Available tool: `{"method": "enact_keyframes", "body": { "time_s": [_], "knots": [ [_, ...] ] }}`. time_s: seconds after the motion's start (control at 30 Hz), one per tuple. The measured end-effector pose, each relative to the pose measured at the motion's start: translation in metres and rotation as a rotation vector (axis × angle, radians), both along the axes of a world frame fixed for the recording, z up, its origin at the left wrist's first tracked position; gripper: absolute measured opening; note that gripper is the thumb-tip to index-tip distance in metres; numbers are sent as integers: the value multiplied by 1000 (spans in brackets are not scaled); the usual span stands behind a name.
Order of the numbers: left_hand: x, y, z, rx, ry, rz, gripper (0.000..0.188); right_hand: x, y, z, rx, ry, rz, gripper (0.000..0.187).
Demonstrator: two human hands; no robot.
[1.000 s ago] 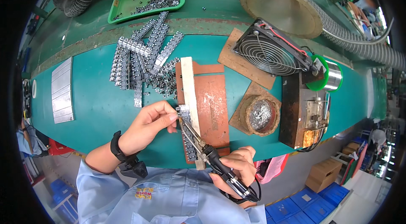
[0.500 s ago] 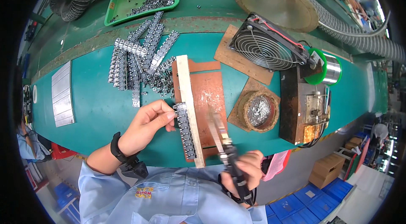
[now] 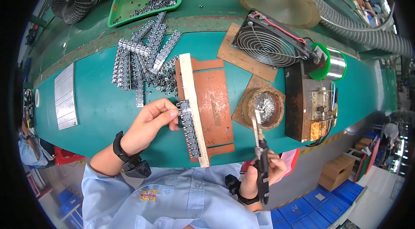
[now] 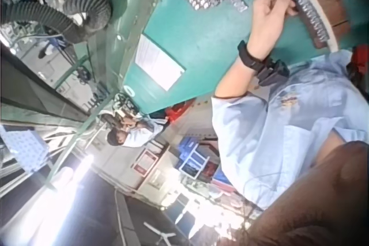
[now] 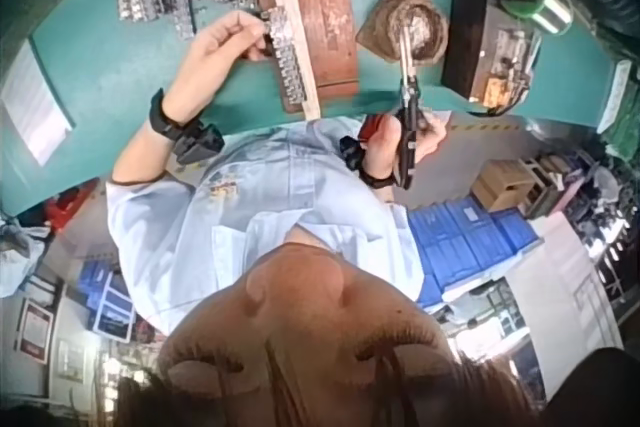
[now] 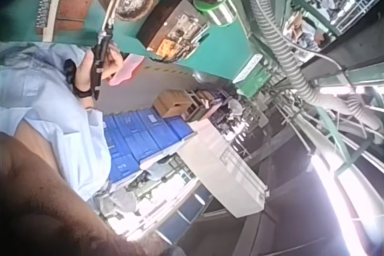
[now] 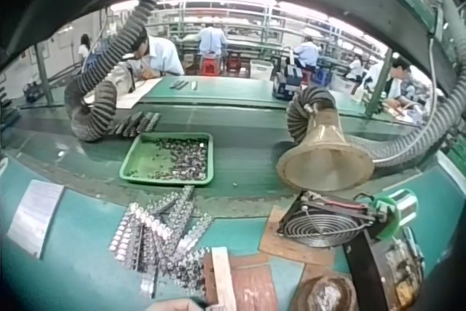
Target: The person solders electronic components onto circuit board strips using a soldering iron, arranging and positioning the components onto the strips by hand before soldering them.
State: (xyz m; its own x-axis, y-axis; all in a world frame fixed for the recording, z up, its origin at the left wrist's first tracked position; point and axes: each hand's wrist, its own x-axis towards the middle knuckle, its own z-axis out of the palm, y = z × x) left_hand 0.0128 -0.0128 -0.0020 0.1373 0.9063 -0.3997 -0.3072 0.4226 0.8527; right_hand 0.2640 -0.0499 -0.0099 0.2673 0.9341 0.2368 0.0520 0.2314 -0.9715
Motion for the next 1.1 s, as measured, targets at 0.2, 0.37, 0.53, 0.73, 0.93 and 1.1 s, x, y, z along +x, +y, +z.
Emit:
{"method": "enact_keyframes", "body": {
  "time_s": [0.2, 0.37, 0.53, 0.73, 0.93, 1.1],
  "knots": [
    [-22, 6, 16, -41, 251, -6, 10, -16, 16, -18, 56, 54, 125, 40],
    [-31, 12, 16, 512, 1174, 113, 8, -16, 16, -31, 117, -99, 107, 39],
    [-21, 14, 9, 686, 1318, -57, 13, -15, 14, -34, 193, -205, 115, 38],
    [-18, 13, 4, 652, 1376, -188, 16, -18, 13, -33, 175, -157, 116, 40],
    [-10, 1, 10, 272, 563, 17, 7, -14, 13, -34, 172, -195, 153, 40],
    [-16, 4, 18, -103, 25, -33, 6, -13, 15, -30, 179, -220, 143, 44]
  ]
}}
